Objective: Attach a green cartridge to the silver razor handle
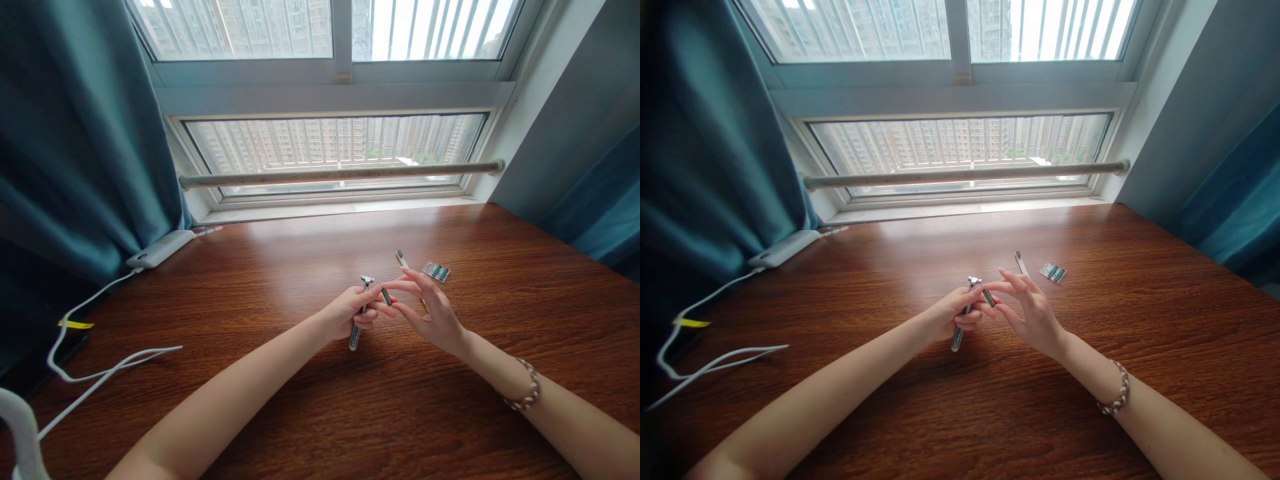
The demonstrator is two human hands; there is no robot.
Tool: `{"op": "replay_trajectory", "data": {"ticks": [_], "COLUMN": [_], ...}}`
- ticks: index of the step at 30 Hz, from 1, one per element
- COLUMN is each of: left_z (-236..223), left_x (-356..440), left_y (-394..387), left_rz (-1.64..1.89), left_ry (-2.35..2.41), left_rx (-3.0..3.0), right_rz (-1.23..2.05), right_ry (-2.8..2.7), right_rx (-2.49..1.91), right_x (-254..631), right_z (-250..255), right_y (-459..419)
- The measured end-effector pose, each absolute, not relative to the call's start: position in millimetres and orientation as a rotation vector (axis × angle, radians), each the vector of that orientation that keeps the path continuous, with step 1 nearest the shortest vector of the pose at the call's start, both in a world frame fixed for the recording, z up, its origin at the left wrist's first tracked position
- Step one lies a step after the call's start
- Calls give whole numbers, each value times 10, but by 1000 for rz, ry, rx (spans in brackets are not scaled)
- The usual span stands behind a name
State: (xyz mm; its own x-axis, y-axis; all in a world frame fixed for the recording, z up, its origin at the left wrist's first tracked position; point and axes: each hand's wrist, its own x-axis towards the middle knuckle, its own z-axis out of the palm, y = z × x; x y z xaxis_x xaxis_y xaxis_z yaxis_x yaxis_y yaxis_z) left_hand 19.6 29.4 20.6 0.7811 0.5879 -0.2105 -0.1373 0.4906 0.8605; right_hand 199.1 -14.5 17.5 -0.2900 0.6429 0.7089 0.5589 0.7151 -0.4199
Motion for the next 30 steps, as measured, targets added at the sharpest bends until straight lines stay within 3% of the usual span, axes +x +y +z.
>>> {"op": "replay_trajectory", "data": {"ticks": [10, 17, 30], "left_z": [280, 324, 354], "left_x": [215, 247, 279], "left_y": [233, 178, 143], "left_rz": [649, 704, 661], "left_ry": [587, 625, 593], "left_rx": [1055, 1053, 1049], "right_rz": [465, 301, 434], "right_ry": [-1747, -1708, -1750], "right_rx": [-1021, -1173, -1113], "right_x": [1947, 1934, 1957], "right_z": [230, 133, 94], "right_y": [-187, -141, -151]}}
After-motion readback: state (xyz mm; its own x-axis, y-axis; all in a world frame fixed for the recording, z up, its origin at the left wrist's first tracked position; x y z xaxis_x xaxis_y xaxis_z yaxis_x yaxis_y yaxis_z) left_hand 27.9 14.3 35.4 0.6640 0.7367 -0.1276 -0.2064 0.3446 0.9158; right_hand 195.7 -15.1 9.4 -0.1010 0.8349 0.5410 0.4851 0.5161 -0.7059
